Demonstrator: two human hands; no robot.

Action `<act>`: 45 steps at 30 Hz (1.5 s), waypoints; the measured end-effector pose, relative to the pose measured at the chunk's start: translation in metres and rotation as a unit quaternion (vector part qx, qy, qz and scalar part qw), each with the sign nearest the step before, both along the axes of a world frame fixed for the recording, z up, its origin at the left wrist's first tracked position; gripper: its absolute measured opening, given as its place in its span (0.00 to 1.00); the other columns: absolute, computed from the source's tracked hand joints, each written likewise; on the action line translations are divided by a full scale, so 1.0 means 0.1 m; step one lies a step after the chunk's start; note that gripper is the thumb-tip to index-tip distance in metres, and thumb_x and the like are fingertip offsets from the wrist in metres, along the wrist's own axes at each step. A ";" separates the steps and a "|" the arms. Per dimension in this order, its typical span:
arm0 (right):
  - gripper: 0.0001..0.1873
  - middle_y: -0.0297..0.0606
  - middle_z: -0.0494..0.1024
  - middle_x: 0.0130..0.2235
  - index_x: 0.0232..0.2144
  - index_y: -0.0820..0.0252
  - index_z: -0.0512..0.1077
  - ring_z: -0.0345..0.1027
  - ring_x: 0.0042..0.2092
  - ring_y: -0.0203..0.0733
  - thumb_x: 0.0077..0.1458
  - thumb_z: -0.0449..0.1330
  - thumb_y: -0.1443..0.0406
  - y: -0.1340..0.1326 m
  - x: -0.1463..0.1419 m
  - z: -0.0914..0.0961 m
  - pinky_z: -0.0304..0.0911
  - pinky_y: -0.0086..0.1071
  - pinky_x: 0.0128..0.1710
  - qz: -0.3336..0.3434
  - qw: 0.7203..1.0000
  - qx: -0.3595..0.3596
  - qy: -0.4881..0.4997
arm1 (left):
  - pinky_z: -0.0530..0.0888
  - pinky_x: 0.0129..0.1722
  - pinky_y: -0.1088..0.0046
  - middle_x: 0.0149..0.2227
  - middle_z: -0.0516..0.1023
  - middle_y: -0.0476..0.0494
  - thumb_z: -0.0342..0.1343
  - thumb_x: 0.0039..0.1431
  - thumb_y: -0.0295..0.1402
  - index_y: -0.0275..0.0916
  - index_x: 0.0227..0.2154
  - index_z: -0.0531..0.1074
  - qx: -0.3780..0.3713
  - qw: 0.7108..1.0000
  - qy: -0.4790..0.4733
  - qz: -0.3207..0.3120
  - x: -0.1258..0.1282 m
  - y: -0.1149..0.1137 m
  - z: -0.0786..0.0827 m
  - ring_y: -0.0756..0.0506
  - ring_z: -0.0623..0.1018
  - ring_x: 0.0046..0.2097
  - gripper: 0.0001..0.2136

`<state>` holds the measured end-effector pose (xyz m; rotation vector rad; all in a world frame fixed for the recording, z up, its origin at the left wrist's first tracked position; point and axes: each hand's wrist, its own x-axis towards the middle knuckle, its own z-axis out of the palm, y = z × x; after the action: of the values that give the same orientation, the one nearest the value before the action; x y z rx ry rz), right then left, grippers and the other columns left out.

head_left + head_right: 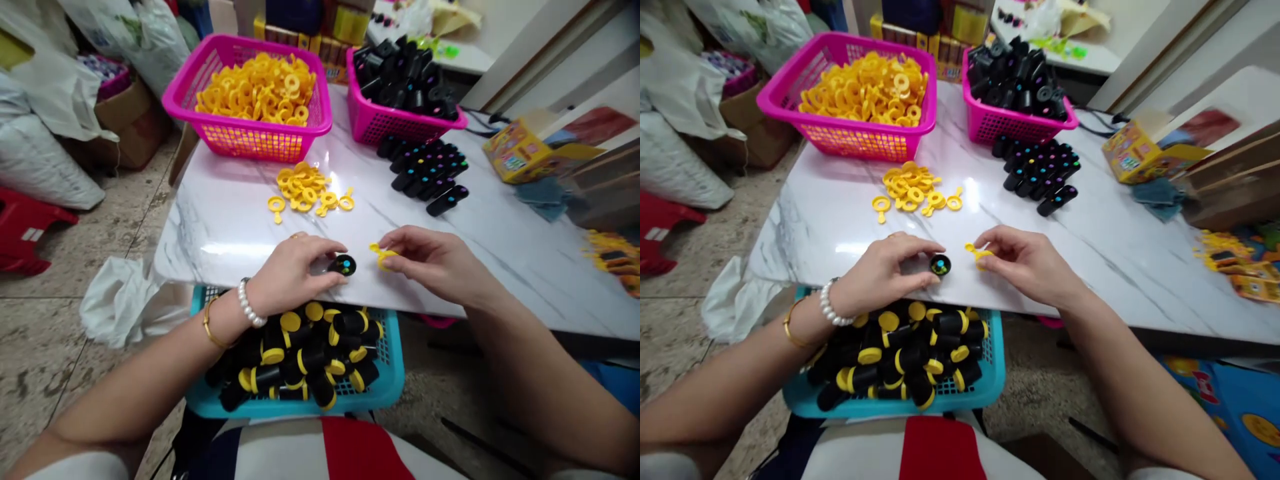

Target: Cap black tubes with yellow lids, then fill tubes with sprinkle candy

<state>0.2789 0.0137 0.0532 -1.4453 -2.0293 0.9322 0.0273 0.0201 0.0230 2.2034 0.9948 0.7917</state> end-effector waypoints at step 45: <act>0.17 0.32 0.73 0.23 0.27 0.62 0.69 0.64 0.21 0.31 0.44 0.68 0.56 -0.05 -0.74 -0.18 0.64 0.26 0.20 -0.111 0.944 -0.147 0.273 | 0.66 0.38 0.73 0.29 0.72 0.50 0.61 0.54 0.34 0.45 0.37 0.78 0.033 0.999 0.024 0.003 -0.04 -0.02 -0.02 0.48 0.71 0.35 0.07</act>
<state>0.2045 0.0084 0.0357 -1.3304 -1.3379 1.3931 0.0232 0.0178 0.0206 2.2862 1.0124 0.7879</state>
